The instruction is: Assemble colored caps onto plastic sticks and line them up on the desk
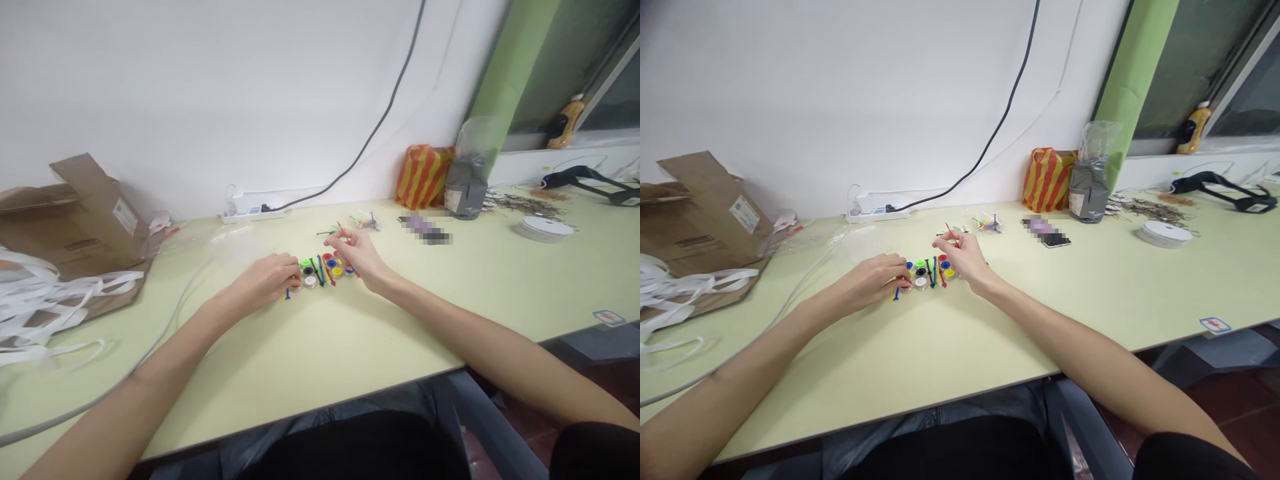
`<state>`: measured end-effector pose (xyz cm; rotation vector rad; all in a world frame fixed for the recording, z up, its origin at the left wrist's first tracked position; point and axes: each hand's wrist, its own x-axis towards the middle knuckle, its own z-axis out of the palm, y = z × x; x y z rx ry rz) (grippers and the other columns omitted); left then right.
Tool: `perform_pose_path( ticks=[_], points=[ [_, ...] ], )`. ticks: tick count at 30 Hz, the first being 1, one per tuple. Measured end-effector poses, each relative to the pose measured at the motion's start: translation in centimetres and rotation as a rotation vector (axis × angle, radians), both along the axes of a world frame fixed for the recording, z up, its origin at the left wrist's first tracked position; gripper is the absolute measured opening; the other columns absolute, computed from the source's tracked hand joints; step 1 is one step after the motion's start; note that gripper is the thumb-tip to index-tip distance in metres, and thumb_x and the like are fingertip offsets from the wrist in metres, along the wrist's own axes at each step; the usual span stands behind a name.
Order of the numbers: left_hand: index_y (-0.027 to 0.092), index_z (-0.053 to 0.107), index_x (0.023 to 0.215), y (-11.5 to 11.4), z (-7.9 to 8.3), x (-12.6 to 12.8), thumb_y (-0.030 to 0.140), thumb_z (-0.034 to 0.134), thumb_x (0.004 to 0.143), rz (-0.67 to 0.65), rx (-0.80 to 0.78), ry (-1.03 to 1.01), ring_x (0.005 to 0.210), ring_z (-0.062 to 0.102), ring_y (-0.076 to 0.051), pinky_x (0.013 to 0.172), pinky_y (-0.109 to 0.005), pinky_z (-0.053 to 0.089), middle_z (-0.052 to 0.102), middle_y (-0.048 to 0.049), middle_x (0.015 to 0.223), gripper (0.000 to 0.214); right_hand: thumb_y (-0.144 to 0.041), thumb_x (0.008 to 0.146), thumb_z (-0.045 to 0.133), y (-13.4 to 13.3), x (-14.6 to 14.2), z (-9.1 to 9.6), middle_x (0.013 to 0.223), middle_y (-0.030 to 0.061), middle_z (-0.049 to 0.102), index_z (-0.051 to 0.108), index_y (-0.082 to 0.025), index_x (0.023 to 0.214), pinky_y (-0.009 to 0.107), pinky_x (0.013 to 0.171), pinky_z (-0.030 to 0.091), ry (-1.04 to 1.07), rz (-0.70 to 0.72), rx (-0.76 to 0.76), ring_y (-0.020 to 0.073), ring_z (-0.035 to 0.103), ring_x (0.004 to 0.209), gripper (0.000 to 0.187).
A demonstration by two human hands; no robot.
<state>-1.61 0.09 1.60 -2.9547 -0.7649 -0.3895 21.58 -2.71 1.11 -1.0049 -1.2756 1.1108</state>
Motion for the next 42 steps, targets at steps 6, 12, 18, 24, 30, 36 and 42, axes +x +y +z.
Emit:
perform_pose_path(
  ticks=[6,12,18,24,30,36,42],
  points=[
    [0.023,0.068,0.087,0.1,-0.2,-0.1,0.021,0.051,0.095,0.006,-0.023,0.0,0.079,0.058,-0.019,0.072,-0.032,0.042,0.064,-0.0028,0.082,0.019,-0.035,0.079,0.068,0.0,0.0,-0.1,0.049,-0.0084,0.033,0.061,-0.017,0.078,0.023,0.041,0.018,-0.008,0.005,0.023,0.0063,0.024,0.043,0.019],
    [0.023,0.069,0.088,0.0,-0.2,-0.1,0.022,0.051,0.096,0.011,-0.029,-0.006,0.079,0.058,-0.019,0.072,-0.032,0.042,0.064,-0.0031,0.083,0.019,-0.034,0.079,0.068,-0.4,-0.2,0.4,0.05,-0.008,0.034,0.061,-0.017,0.077,0.022,0.042,0.019,-0.033,-0.014,0.0,0.0064,0.026,0.045,0.018],
    [0.023,0.069,0.09,-0.2,-0.1,0.0,0.026,0.049,0.097,0.027,-0.031,-0.006,0.08,0.059,-0.019,0.074,-0.033,0.044,0.065,-0.0041,0.084,0.021,-0.033,0.079,0.067,-0.4,-0.2,0.5,0.05,-0.0078,0.036,0.062,-0.017,0.076,0.022,0.045,0.025,-0.051,-0.015,-0.004,0.007,0.03,0.047,0.017],
    [0.023,0.069,0.089,-0.1,-0.1,0.1,0.024,0.05,0.097,0.03,-0.029,0.018,0.081,0.059,-0.019,0.074,-0.033,0.043,0.065,-0.0036,0.086,0.02,-0.033,0.08,0.067,-0.2,-0.3,0.3,0.049,-0.0079,0.036,0.062,-0.017,0.076,0.022,0.046,0.025,-0.063,-0.021,0.005,0.0071,0.029,0.046,0.017],
    [0.02,0.066,0.088,-0.6,0.5,0.4,0.024,0.037,0.102,0.023,0.131,0.006,0.079,0.059,-0.02,0.072,-0.034,0.041,0.063,-0.0056,0.081,0.032,-0.039,0.084,0.064,-0.3,-0.2,0.2,0.049,-0.0086,0.031,0.063,-0.017,0.079,0.023,0.044,0.021,-0.04,0.011,0.033,0.0073,0.025,0.045,0.023],
    [0.02,0.058,0.083,-1.5,0.5,0.9,0.029,0.039,0.103,0.037,0.262,-0.135,0.07,0.054,-0.017,0.069,-0.033,0.039,0.06,-0.0031,0.077,0.03,-0.056,0.095,0.047,-0.6,-0.3,0.1,0.06,-0.0014,0.045,0.066,-0.016,0.077,0.024,0.054,0.036,-0.094,0.153,0.169,0.0116,0.046,0.057,0.048],
    [0.019,0.054,0.076,-2.3,0.2,1.5,0.031,0.047,0.101,0.026,0.268,-0.24,0.064,0.049,-0.014,0.067,-0.031,0.038,0.059,-0.0009,0.072,0.029,-0.059,0.09,0.058,-1.1,-1.1,-0.6,0.064,-0.0025,0.05,0.06,-0.017,0.082,0.024,0.055,0.039,-0.164,0.443,0.21,0.0107,0.046,0.058,0.044]
  ],
)
